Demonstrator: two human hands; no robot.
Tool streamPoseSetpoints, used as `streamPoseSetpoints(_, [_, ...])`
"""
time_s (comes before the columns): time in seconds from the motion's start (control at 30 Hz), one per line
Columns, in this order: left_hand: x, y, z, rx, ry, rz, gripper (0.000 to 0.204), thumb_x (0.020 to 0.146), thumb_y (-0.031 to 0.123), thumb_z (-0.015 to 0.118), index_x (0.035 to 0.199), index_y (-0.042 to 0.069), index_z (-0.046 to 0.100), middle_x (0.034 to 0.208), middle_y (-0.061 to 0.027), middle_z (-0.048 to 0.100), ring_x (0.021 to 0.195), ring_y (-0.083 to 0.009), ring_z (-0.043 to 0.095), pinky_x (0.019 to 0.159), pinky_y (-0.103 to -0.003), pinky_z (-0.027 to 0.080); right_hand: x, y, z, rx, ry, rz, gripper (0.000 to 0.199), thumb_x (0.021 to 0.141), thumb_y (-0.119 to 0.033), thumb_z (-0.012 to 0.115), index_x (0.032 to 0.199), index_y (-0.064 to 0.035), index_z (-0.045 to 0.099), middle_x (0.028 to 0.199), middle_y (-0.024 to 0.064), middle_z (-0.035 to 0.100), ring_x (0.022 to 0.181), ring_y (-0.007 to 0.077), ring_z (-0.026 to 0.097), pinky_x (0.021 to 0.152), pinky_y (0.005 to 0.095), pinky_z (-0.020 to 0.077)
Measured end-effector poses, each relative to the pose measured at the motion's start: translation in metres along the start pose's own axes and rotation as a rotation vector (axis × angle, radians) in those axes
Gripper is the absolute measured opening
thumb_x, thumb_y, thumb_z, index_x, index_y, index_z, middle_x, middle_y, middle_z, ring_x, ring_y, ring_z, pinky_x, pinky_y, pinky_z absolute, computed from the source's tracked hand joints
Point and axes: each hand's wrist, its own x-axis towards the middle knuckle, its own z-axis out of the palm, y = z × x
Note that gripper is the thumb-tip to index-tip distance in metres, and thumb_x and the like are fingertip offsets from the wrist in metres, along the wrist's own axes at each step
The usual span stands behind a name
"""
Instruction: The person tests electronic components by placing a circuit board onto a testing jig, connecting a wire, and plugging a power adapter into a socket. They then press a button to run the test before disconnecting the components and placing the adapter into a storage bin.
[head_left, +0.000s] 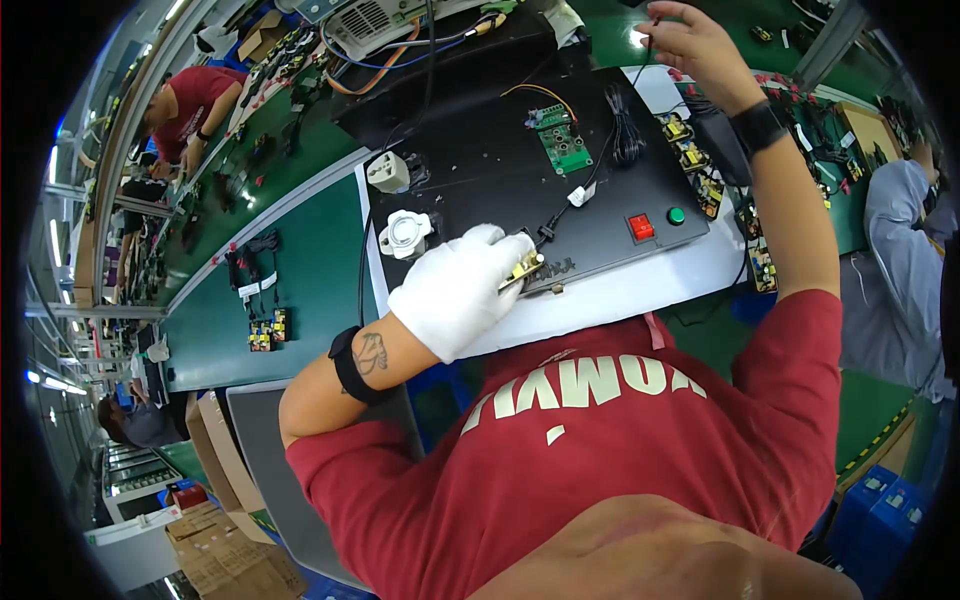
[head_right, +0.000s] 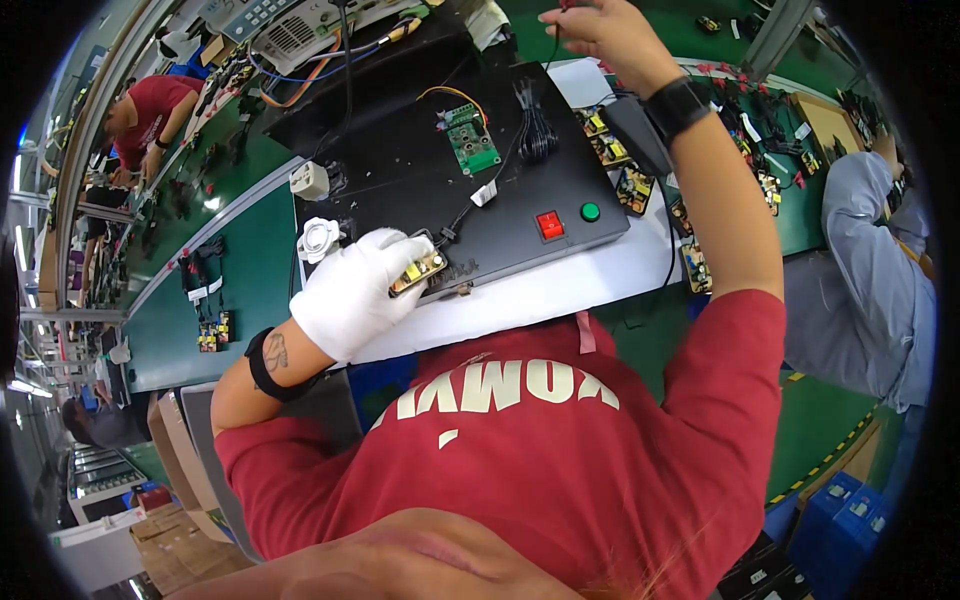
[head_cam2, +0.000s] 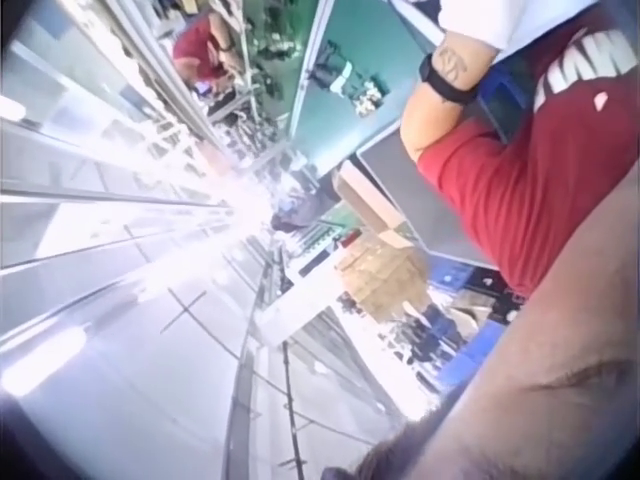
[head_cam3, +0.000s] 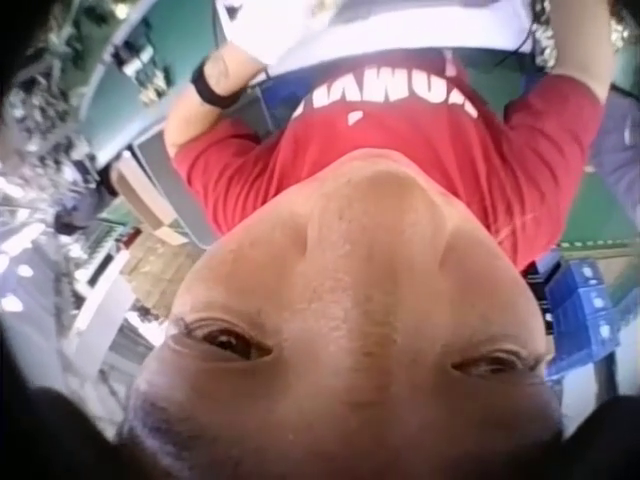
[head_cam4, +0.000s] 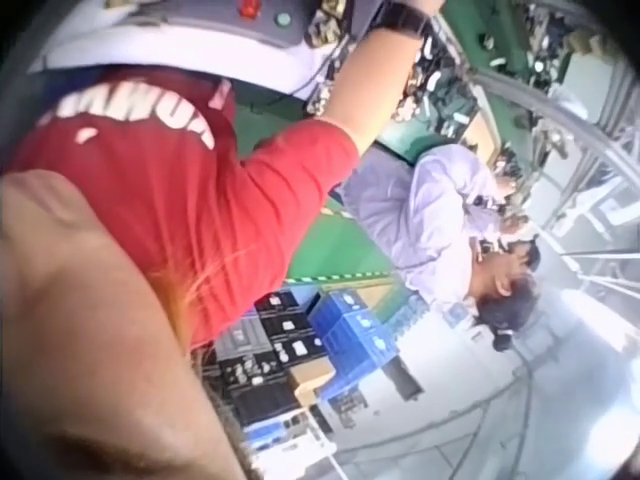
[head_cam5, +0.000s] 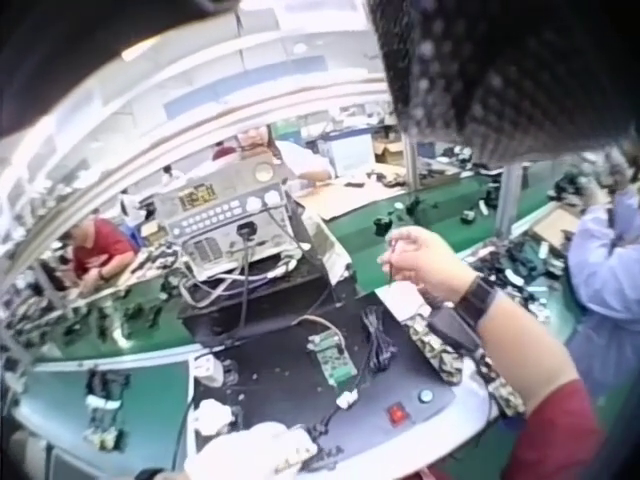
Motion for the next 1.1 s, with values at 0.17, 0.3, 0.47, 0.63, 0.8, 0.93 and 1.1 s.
streamPoseSetpoints(0.17, [-0.015,-0.004,-0.001,-0.055,0.044,0.097,0.038,0.078,0.010,0.067,0.115,0.008,0.060,0.109,-0.0135,0.059,0.097,-0.0330,0.061,0.079,-0.038,0.053,-0.043,-0.056,0.019,0.166,-0.061,-0.183,0.061,0.088,0.003,0.060,0.142,-0.0047,0.032,0.106,0.0147,0.064,0.085,0.0157,0.064,0.069,0.0248,0.0534])
streamPoseSetpoints(0.3, [-0.030,-0.008,-0.009,-0.099,0.243,0.169,0.043,0.075,0.005,0.072,0.115,0.008,0.060,0.112,-0.0167,0.058,0.099,-0.0354,0.061,0.084,-0.039,0.052,-0.064,-0.075,0.038,0.321,-0.092,-0.211,0.072,0.089,-0.002,0.062,0.148,-0.0067,0.019,0.093,0.0162,0.067,0.075,0.0170,0.066,0.064,0.0270,0.0541])
streamPoseSetpoints(0.47, [-0.043,-0.036,-0.023,-0.082,0.502,0.212,0.042,0.075,0.004,0.073,0.114,0.006,0.059,0.106,-0.0164,0.059,0.098,-0.0363,0.060,0.084,-0.037,0.051,-0.075,-0.073,0.042,0.431,-0.295,-0.179,0.031,0.100,-0.027,0.050,0.124,-0.0080,0.053,0.086,-0.0003,0.058,0.071,0.0090,0.047,0.056,0.0196,0.0350])
streamPoseSetpoints(0.63, [-0.043,-0.081,-0.027,-0.798,0.513,-0.126,0.045,0.079,0.004,0.075,0.120,-0.002,0.058,0.109,-0.0097,0.065,0.096,-0.0178,0.064,0.089,-0.030,0.050,-0.087,-0.083,0.056,0.766,-0.668,-0.355,0.032,0.091,-0.027,0.065,0.114,-0.0165,0.045,0.085,-0.0064,0.043,0.073,0.0088,0.042,0.062,0.0232,0.0314])
streamPoseSetpoints(0.8, [-0.038,-0.111,-0.025,-1.175,0.466,-0.249,0.046,0.085,0.007,0.072,0.127,-0.003,0.055,0.109,-0.0038,0.063,0.096,-0.0082,0.059,0.084,-0.022,0.048,-0.083,-0.088,0.094,0.617,-0.642,-0.417,0.043,0.087,-0.010,0.063,0.128,-0.0045,0.051,0.087,0.0082,0.060,0.067,0.0179,0.057,0.059,0.0284,0.0463])
streamPoseSetpoints(0.93, [-0.036,-0.112,-0.013,-1.260,0.454,-0.250,0.049,0.086,0.009,0.071,0.130,-0.003,0.053,0.108,-0.0033,0.064,0.090,-0.0063,0.058,0.080,-0.021,0.046,-0.085,-0.071,0.107,0.730,-0.595,-0.415,0.043,0.080,0.003,0.068,0.121,-0.0007,0.054,0.083,0.0181,0.066,0.061,0.0264,0.066,0.052,0.0332,0.0539])
streamPoseSetpoints(1.1, [-0.029,-0.110,-0.007,-1.203,0.479,-0.239,0.055,0.087,0.011,0.071,0.136,-0.004,0.048,0.111,-0.0055,0.063,0.095,-0.0077,0.058,0.084,-0.021,0.045,-0.092,-0.069,0.099,0.653,-0.483,-0.251,0.030,0.081,0.002,0.068,0.109,0.0010,0.060,0.076,0.0144,0.064,0.059,0.0218,0.064,0.048,0.0289,0.0496])
